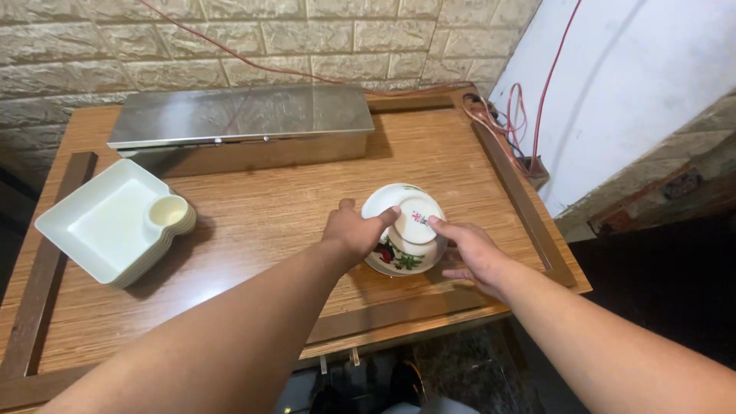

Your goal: The person retrieves tissues from a dispenser and uses them to wipe the inside and outside of several ceramic bowls on a wooden tray. The person handles each bowl individually, turning them over to clean all surfaces before placing them back on the tray.

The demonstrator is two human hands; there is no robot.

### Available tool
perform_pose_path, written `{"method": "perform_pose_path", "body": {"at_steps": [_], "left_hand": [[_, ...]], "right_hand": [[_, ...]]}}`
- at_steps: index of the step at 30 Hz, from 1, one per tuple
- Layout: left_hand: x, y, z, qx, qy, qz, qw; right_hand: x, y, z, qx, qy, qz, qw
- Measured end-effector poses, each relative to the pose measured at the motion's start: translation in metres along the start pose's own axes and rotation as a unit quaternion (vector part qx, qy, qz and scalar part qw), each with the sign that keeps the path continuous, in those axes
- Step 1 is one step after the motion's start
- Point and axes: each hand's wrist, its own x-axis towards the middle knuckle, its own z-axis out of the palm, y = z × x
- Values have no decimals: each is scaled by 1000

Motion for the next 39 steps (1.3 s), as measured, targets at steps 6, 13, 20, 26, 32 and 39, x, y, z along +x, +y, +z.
{"method": "perform_pose_path", "body": {"at_steps": [6, 13, 20, 26, 32, 39], "left_hand": [[-2, 5, -2, 24, 21, 8, 999], [22, -8, 2, -15, 31, -8, 999], [22, 1, -1, -4, 16, -22, 1000], [26, 2, -3, 2, -6, -39, 999], [25, 10, -12, -7, -12, -50, 999], [23, 15, -17, -89, 17, -23, 996]], "right_hand": [[20, 8, -1, 37, -25, -4, 999], [26, 1, 8, 12, -15, -51, 998], [17, -9, 11, -51, 37, -41, 997], [13, -20, 9, -86, 42, -22, 995], [12, -28, 12, -33, 31, -35, 998], [15, -40, 18, 90, 54, -77, 992]]}}
